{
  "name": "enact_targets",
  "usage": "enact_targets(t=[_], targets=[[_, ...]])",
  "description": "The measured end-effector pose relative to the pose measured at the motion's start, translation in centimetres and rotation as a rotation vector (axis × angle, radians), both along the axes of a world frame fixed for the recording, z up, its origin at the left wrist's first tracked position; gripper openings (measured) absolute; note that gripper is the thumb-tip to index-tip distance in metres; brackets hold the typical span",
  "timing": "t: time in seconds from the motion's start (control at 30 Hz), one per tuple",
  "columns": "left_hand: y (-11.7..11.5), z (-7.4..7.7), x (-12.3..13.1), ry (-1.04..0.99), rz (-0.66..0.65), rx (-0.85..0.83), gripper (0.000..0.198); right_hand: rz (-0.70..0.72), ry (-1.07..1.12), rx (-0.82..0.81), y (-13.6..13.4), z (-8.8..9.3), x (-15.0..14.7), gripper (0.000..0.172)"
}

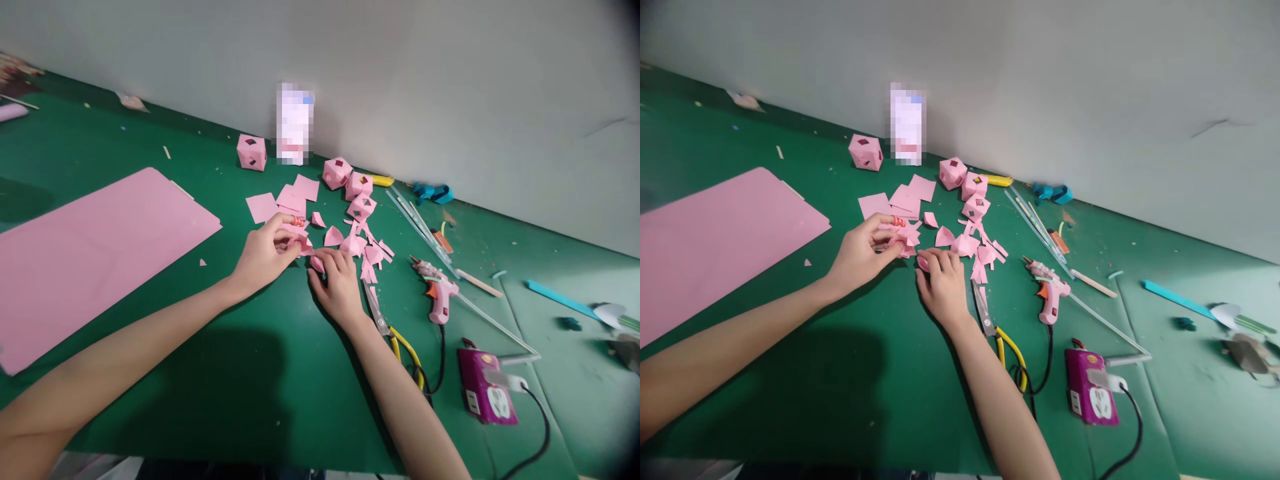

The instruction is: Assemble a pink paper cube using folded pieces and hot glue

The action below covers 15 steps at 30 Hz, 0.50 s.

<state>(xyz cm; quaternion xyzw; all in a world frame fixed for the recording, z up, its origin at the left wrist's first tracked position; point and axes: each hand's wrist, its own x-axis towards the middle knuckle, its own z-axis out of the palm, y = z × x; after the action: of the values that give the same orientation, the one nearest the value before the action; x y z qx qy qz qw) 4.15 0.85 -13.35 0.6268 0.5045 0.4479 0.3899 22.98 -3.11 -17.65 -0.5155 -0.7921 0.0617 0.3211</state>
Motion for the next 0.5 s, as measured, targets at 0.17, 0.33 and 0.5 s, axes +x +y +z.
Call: enact_targets(t=[0.17, 0.33, 0.5], targets=[[-0.4, -1.1, 0.6, -0.093, -0.022, -0.073, 0.034, -0.174, 0.011, 0.015, 0.7, -0.7, 0.9, 0.026], [0.2, -2.6, 1.5, -0.203, -0.078, -0.143, 0.029, -0.176, 0.251, 0.068, 0.2, 2.1, 0.6, 0.023], [1.4, -3.4, 2.1, -0.288, -0.084, -0.208, 0.027, 0.053, 0.771, -0.232, -3.5, 10.5, -0.2, 0.020]])
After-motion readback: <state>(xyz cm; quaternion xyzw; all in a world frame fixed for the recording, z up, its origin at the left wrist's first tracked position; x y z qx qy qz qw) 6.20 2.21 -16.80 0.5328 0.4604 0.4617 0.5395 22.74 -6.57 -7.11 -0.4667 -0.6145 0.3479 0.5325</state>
